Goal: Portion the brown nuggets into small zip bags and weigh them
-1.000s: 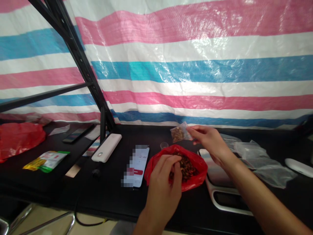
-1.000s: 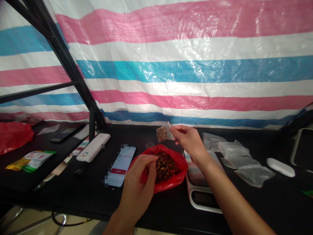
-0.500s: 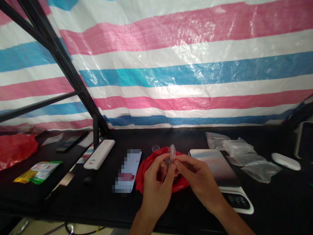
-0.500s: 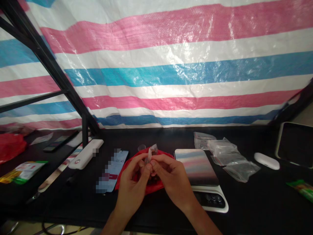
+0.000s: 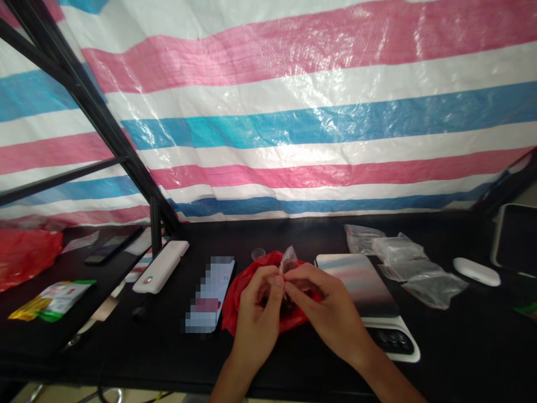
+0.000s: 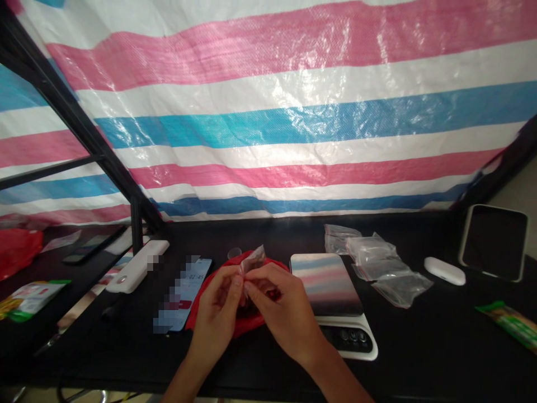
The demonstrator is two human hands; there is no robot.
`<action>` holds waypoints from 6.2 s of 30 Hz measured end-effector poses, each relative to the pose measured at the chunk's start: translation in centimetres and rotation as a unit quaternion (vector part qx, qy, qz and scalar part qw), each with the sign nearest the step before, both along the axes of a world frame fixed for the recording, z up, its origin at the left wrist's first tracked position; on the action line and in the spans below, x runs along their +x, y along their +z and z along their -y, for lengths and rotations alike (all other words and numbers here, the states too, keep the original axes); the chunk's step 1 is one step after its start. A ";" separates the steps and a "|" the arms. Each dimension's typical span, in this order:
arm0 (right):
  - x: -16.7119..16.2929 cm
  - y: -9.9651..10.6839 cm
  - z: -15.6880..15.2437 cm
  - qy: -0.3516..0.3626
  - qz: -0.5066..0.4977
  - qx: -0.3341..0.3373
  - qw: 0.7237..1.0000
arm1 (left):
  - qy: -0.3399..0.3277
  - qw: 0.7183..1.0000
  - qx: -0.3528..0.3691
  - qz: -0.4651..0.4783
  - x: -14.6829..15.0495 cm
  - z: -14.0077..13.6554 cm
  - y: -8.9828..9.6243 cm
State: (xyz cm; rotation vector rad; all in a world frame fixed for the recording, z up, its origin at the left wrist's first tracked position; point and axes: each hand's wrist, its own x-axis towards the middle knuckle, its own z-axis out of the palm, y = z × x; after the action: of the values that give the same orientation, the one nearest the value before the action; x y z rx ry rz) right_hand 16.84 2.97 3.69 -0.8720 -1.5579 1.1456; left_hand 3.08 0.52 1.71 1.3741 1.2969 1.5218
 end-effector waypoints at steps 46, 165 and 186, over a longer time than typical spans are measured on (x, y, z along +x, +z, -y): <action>0.3 -1.7 -1.1 -0.129 0.068 -0.007 0.989 | 0.046 0.997 0.005 0.058 -0.4 -0.5 0.3; 1.7 -0.1 -1.0 -0.171 0.326 0.233 0.900 | 0.168 0.955 0.046 -0.242 -4.5 1.3 -1.3; 0.2 -2.6 -0.6 -0.032 0.436 0.181 0.881 | 0.015 0.866 -0.092 -0.491 -2.1 2.3 -4.7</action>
State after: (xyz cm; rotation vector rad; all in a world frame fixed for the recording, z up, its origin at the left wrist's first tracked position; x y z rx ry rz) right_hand 17.03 3.55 1.13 -1.2476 -2.3424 0.3503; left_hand 0.96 -1.83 -2.95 2.0968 1.9775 0.6144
